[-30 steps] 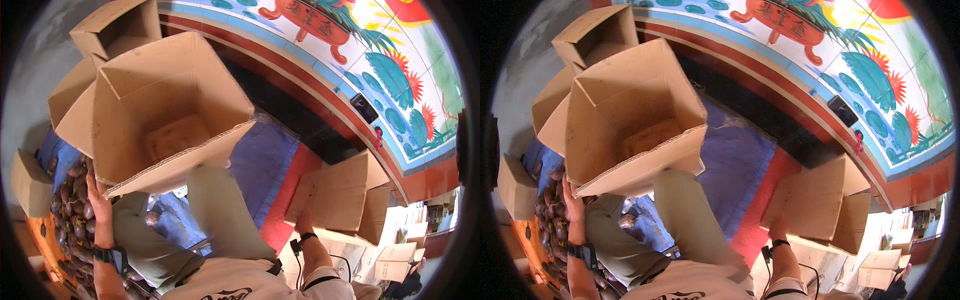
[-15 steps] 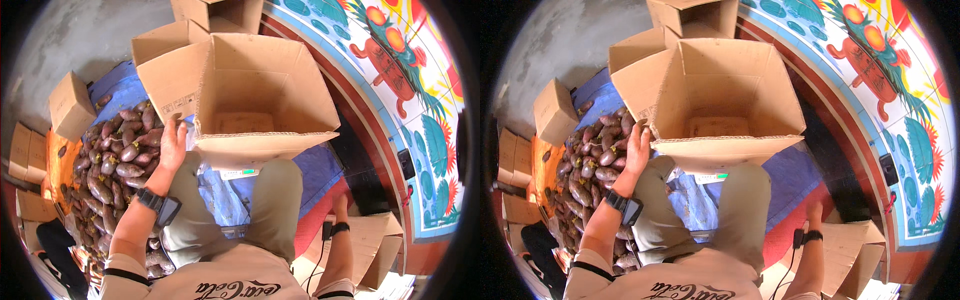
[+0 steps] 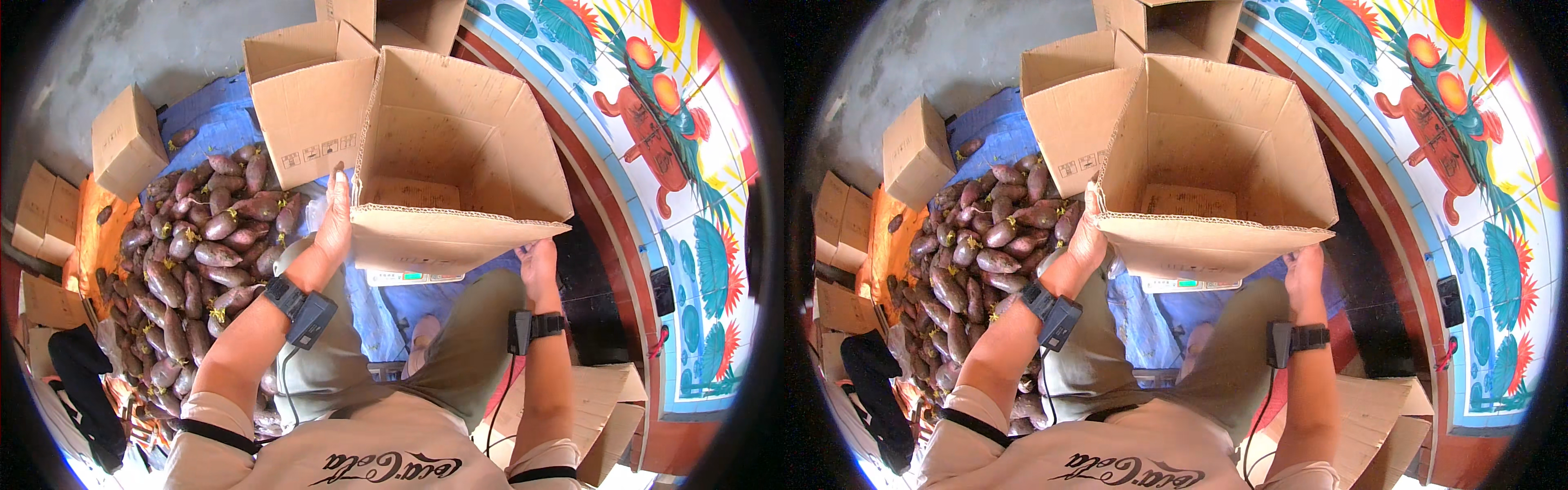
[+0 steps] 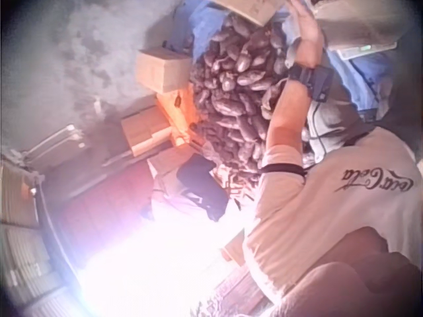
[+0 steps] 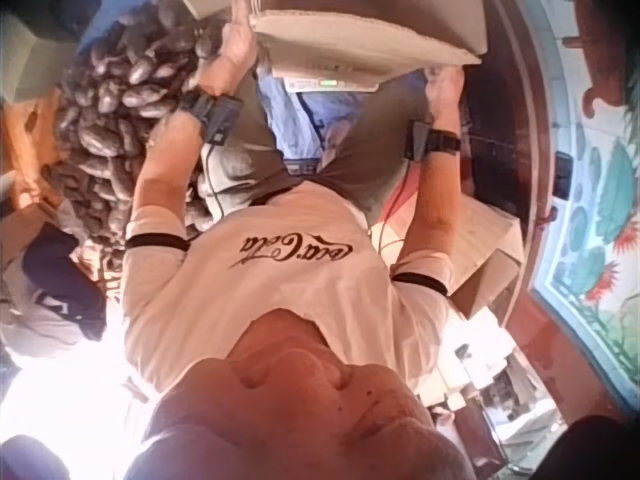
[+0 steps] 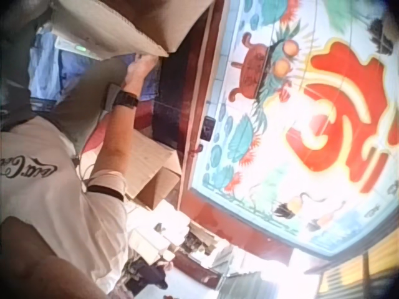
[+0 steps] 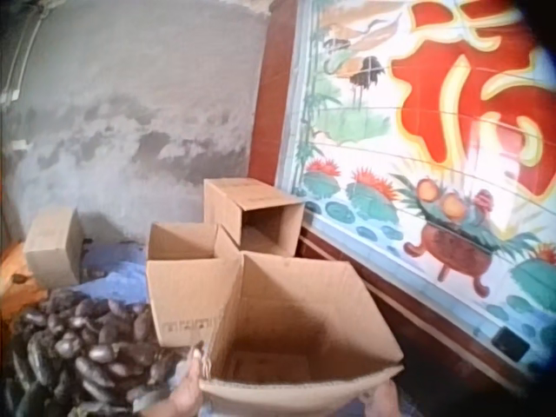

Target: Sorting sweet potatoes from a pile on the floor into cardboard boxes and weighing them on a digital scale.

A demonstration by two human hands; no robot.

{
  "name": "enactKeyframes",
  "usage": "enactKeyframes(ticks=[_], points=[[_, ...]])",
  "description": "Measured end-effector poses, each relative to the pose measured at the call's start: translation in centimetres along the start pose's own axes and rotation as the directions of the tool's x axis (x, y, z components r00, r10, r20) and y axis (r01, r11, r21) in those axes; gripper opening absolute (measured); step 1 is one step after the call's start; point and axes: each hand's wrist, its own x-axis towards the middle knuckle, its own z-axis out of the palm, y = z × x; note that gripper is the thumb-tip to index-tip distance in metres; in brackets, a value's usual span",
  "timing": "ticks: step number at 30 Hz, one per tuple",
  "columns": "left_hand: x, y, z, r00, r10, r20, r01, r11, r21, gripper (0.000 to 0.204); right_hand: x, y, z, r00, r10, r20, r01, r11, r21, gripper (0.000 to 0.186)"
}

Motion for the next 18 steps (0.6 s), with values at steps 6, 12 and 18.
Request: enactKeyframes(ticks=[6,12,18], points=[[0.0,-0.2,0.3,0.982,-0.129,0.141,0.166,0.942,-0.292,0.068,1.5,1.3,0.1,0.985,-0.091,0.144,0.048,0.959,0.28,0.043],[1.1,-1.4,-0.3,0.994,-0.034,0.099,0.043,0.995,-0.086,0.077,2.2,1.3,1.8,0.975,-0.144,0.17,0.053,0.893,0.447,0.035],[2.0,-0.9,1.5,0.997,-0.064,0.03,0.069,0.975,-0.211,0.067,3.1,1.8,2.1,0.98,-0.135,0.149,0.056,0.894,0.445,0.037]])
